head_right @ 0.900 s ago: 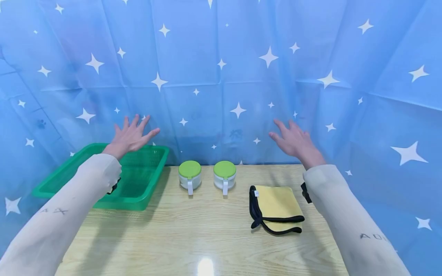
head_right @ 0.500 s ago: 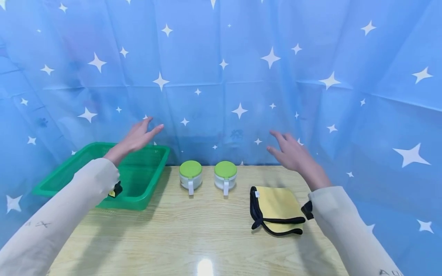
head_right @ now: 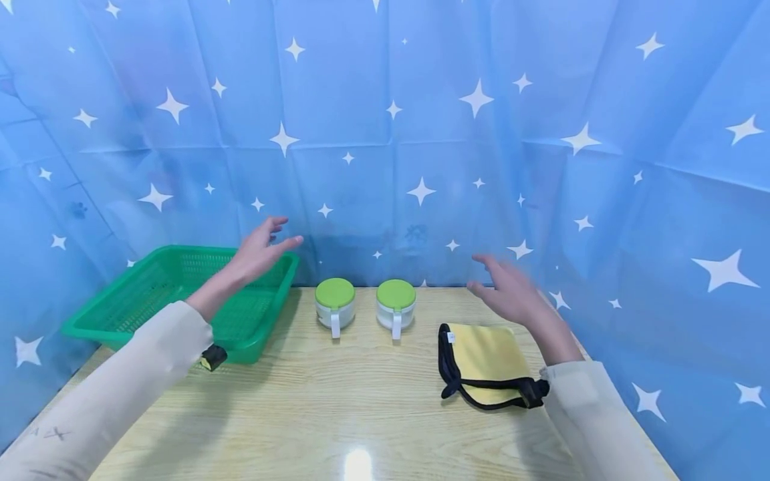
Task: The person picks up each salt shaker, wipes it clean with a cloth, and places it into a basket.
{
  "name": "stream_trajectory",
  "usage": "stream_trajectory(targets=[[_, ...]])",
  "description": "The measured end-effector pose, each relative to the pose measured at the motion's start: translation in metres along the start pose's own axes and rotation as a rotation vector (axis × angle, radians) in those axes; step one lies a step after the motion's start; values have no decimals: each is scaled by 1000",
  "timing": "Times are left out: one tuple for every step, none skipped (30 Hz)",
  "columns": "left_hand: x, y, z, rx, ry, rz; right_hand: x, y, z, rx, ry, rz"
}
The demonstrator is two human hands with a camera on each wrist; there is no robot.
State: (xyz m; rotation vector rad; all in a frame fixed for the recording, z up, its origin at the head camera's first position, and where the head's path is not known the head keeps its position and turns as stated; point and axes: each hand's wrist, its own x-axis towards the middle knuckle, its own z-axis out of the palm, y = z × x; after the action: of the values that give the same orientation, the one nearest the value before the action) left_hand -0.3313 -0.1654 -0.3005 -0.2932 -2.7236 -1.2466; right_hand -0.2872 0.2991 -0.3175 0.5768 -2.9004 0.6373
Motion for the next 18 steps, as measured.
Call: stream_trajectory(targets=[[-3,2,3,-15,2,1,-1,1,3,18,0,2],[-5,5,6,-32,4,1,-3,2,5,33,0,5],[-8,7,9,-46,5,4,-4,3,8,44,0,7],[-10,9,12,-57,5,6,-6,4,9,51,-3,14],[-12,10,15,-69,3,11,-7,4,11,56,-6,21],[-15,12,19,-82,3,15,-9,5,13,60,-10,31],[-17,13,22,-92,2,20,-10,7,14,61,-15,43],[-19,14,25,-104,0,24,-12,8,16,65,-22,54],[-21,15,28,-114,-2,26,-13,10,17,68,-28,68],[-22,15,31,-126,-4,28,-14,12,19,71,-32,84],[-24,16,33,-139,-7,29,-15,14,21,77,-37,100],[-26,17,36,-149,-6,28,-16,18,23,81,-39,117],[-28,17,39,-159,-7,27,-18,21,25,85,-41,132],[-29,18,41,-170,-6,25,-20,24,28,90,-45,151],[-31,18,44,-180,-7,26,-22,27,30,85,-47,175],[-33,19,47,-188,-8,28,-25,31,33,78,-51,199],[-34,19,50,-195,-10,28,-27,35,35,74,-57,225],[-36,20,53,-205,-11,29,-30,39,37,66,-64,251]])
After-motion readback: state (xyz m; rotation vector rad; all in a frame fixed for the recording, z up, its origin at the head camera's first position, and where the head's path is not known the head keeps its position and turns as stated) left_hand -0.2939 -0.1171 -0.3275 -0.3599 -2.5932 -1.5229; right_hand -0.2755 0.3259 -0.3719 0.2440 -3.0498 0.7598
